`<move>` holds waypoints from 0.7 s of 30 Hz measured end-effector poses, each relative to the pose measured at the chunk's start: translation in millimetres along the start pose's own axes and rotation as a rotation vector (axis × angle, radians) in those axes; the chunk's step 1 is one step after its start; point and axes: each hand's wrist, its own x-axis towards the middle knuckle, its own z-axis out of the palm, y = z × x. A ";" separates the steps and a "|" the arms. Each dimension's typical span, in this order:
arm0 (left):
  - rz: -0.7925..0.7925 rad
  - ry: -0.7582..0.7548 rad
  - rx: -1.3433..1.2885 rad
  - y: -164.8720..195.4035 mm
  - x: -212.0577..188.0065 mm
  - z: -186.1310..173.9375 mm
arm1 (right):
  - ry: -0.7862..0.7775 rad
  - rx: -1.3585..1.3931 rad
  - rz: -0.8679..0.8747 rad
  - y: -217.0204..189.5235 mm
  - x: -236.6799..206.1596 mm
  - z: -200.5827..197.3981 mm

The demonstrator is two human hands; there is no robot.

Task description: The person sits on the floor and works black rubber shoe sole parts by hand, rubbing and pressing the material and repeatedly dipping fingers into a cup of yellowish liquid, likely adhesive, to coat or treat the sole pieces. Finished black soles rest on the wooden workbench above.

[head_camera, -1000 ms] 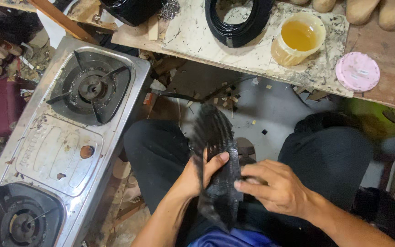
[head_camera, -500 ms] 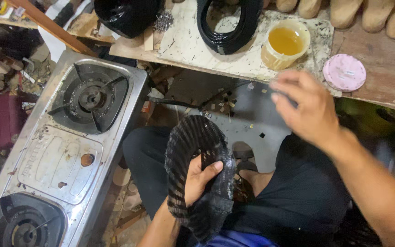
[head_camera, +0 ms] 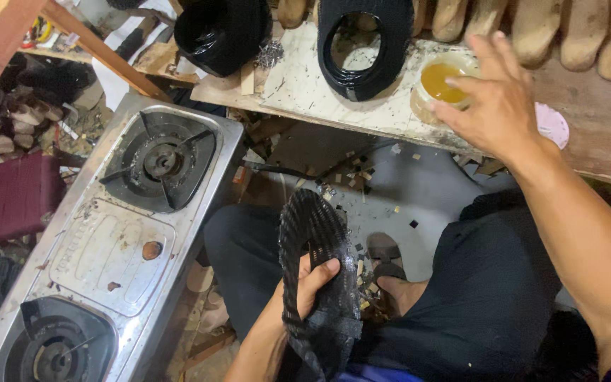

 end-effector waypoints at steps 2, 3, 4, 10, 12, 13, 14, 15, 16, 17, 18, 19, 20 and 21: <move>0.014 -0.062 0.004 1.4 2.4 -0.1 | -0.005 0.000 0.054 -2.8 -10.3 -4.1; 0.021 -0.095 0.010 3.0 3.5 0.5 | -0.020 0.065 0.069 -8.7 -16.1 -6.5; 0.021 -0.093 0.003 4.5 3.8 2.7 | -0.032 0.128 0.083 -17.4 -21.6 -9.1; -0.005 -0.052 0.018 22.7 1.3 23.1 | -0.207 0.665 -0.089 -102.8 -97.7 -32.3; 0.037 -0.069 0.079 28.2 2.0 29.7 | -0.219 0.785 -0.116 -122.3 -119.5 -29.5; 0.029 -0.048 0.073 29.2 1.5 32.6 | -0.213 0.831 -0.111 -129.3 -127.6 -25.2; 0.023 -0.029 0.068 29.5 1.6 35.1 | -0.204 0.875 -0.107 -133.3 -133.9 -20.7; 0.018 -0.010 0.064 28.9 2.1 36.7 | -0.200 0.870 -0.120 -135.0 -138.7 -16.2; 0.042 -0.012 0.095 27.7 3.2 37.4 | -0.197 0.865 -0.136 -135.4 -142.6 -12.4; 0.068 -0.010 0.125 25.9 4.6 37.3 | -0.196 0.862 -0.154 -134.8 -146.4 -9.8; 0.095 -0.006 0.153 23.8 6.3 36.3 | -0.227 0.889 -0.166 -133.4 -150.5 -9.4; 0.114 -0.014 0.129 21.6 8.4 34.6 | -0.258 0.917 -0.181 -131.6 -154.5 -10.0; 0.133 -0.020 0.103 19.4 10.6 32.7 | -0.292 0.947 -0.198 -129.7 -157.0 -10.1; 0.150 -0.024 0.076 17.2 12.5 30.7 | -0.241 0.920 -0.220 -127.8 -158.4 -9.8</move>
